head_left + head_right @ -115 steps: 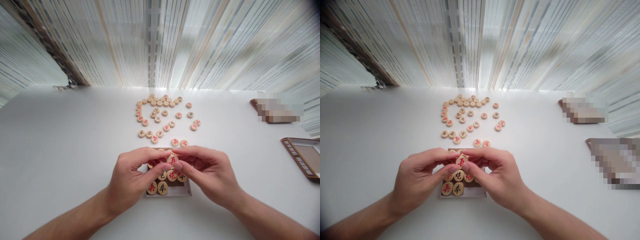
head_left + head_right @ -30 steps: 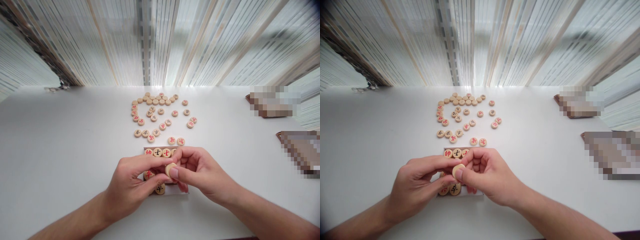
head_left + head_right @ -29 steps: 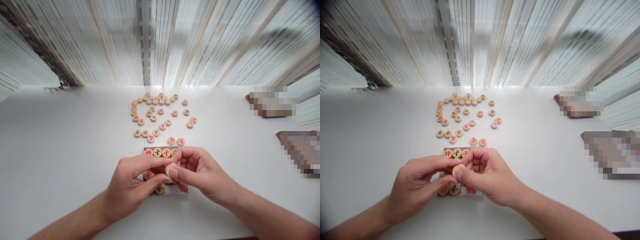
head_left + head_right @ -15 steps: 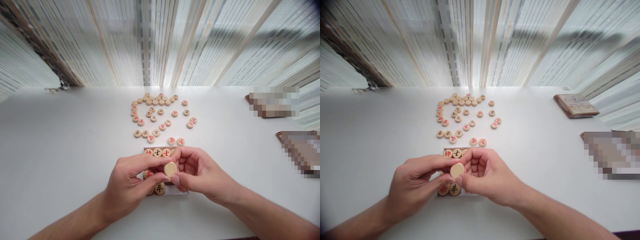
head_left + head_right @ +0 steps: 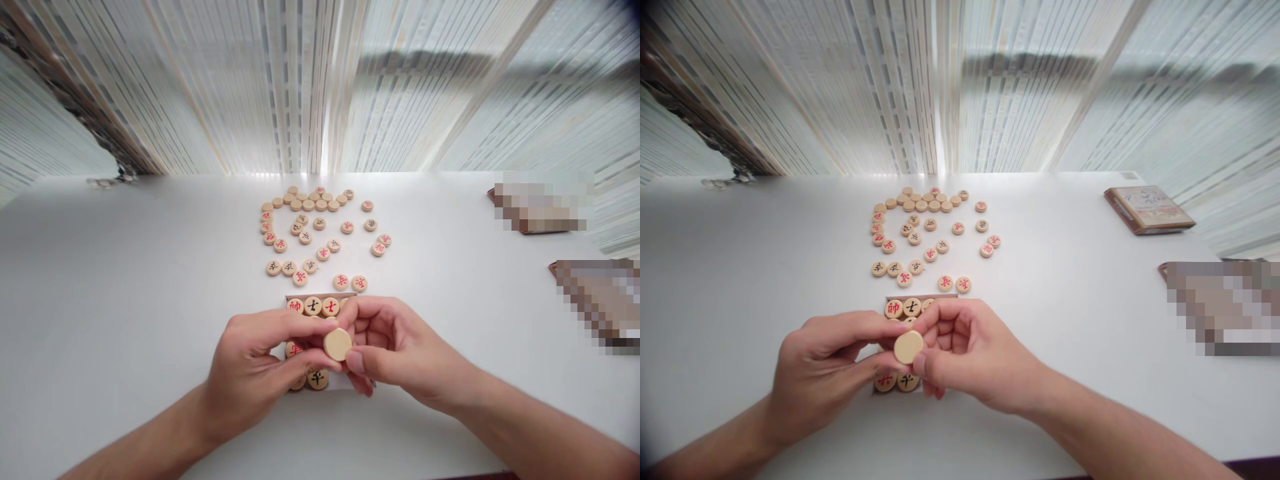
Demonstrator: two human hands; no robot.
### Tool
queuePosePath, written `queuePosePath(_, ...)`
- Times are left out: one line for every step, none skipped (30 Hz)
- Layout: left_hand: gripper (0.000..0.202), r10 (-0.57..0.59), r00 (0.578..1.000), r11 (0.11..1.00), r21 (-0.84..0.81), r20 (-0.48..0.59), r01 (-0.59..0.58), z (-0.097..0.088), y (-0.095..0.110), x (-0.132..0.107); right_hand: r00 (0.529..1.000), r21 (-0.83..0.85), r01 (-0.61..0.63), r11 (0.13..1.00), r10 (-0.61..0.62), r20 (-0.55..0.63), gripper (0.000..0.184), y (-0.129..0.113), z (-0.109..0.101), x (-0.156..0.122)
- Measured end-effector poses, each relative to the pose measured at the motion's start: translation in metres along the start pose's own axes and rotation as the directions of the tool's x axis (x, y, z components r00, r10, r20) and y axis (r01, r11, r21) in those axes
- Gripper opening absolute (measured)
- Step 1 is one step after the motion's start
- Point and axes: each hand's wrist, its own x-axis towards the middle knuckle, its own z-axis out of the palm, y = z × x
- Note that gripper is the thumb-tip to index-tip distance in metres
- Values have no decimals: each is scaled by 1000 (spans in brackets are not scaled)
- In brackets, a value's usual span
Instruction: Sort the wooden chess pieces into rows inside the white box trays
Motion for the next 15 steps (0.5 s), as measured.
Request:
queuePosePath(19,-11,1000,1000,-11,1,11,0,1,1,1000,3,11,1000,-11,10,34,0,0,0)
queuePosePath(19,-11,1000,1000,-25,-1,11,1,2,1,1000,4,19,1000,-19,18,32,0,-1,0)
queuePosePath(20,-7,1000,999,-37,-7,6,1,3,2,999,6,26,1000,-26,23,30,1,-1,0)
queuePosePath(20,0,1000,999,-46,-14,-1,1,3,3,999,3,32,999,-32,23,29,0,-1,1)
queuePosePath(22,6,1000,999,-52,-20,-7,2,4,3,999,-6,41,999,-41,19,28,0,-1,1)
queuePosePath(24,11,1000,998,-55,-19,-12,2,4,3,998,-18,55,998,-55,9,28,-1,0,1)
queuePosePath(26,14,1000,998,-57,-13,-15,2,3,3,997,-35,71,997,-71,-6,28,-1,0,1)
queuePosePath(29,17,1000,998,-58,-3,-17,2,3,3,996,-54,86,995,-88,-22,28,-2,1,2)
queuePosePath(30,20,1000,998,-63,4,-20,2,2,2,994,-75,99,992,-102,-39,28,-3,2,2)
queuePosePath(31,21,1000,997,-73,8,-20,3,1,2,992,-95,107,990,-113,-55,27,-4,2,2)
queuePosePath(32,17,1000,996,-92,6,-16,3,0,1,990,-113,115,987,-123,-68,27,-5,3,2)
queuePosePath(32,1,1000,993,-120,3,0,4,-1,0,988,-130,124,984,-135,-79,26,-5,3,2)
queuePosePath(33,-26,1000,988,-152,-1,25,4,-1,0,984,-149,140,979,-155,-91,25,-4,3,1)
queuePosePath(32,-60,998,980,-188,-1,59,4,-1,0,978,-173,166,971,-185,-101,24,-4,2,1)
queuePosePath(31,-98,995,970,-224,4,96,4,-1,0,968,-206,200,958,-225,-106,22,-2,1,1)
